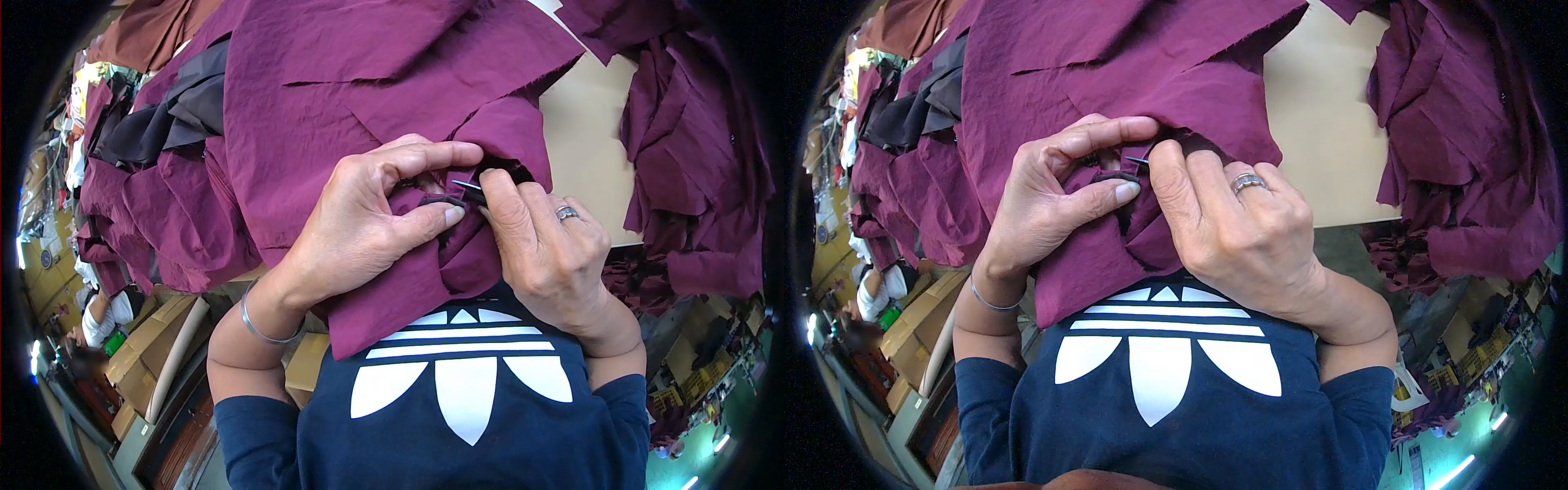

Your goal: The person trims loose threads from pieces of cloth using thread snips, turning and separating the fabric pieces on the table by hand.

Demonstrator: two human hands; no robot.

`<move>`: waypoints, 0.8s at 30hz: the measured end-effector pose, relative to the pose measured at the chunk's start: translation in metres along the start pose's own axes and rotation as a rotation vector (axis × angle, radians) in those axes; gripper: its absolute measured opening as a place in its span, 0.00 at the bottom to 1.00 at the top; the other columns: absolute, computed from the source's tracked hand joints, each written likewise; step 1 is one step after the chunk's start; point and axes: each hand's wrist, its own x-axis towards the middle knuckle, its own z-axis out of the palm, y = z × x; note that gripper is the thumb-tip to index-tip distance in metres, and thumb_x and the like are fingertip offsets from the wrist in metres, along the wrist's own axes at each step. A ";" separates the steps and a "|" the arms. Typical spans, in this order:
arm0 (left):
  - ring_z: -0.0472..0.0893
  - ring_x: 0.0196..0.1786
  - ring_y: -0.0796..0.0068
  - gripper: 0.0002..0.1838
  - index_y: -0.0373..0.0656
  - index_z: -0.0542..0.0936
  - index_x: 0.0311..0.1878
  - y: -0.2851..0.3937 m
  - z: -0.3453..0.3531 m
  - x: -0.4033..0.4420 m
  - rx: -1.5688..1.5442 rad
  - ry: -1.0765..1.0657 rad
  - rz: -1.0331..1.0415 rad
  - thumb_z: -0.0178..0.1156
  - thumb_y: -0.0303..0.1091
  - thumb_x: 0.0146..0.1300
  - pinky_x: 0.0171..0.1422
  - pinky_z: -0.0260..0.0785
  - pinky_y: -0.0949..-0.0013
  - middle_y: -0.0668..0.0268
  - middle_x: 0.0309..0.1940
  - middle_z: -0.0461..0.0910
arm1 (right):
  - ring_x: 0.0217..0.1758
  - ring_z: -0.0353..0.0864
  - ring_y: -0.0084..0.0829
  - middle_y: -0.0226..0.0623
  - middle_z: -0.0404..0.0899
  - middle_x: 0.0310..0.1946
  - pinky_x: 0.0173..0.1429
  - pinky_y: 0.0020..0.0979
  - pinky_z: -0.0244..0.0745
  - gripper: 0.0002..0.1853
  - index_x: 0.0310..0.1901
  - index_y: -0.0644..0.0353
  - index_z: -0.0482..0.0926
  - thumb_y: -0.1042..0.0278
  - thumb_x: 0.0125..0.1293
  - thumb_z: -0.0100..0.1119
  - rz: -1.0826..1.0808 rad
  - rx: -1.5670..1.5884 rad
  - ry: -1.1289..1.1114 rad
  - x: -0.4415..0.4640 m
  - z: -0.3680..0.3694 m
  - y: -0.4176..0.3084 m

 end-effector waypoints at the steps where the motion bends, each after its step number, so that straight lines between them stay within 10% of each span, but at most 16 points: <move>1: 0.74 0.46 0.77 0.21 0.37 0.76 0.50 0.000 0.000 0.000 0.005 -0.002 0.001 0.63 0.27 0.50 0.51 0.66 0.75 0.63 0.44 0.77 | 0.15 0.65 0.17 0.28 0.66 0.20 0.21 0.19 0.61 0.15 0.40 0.64 0.76 0.74 0.47 0.53 0.000 -0.002 -0.001 0.000 0.000 0.000; 24: 0.73 0.43 0.79 0.22 0.37 0.76 0.50 -0.001 0.000 0.001 0.052 -0.019 0.011 0.64 0.26 0.49 0.50 0.66 0.76 0.64 0.44 0.77 | 0.14 0.63 0.16 0.27 0.64 0.18 0.19 0.19 0.58 0.11 0.37 0.62 0.76 0.72 0.50 0.53 -0.023 -0.010 -0.018 -0.001 0.001 0.001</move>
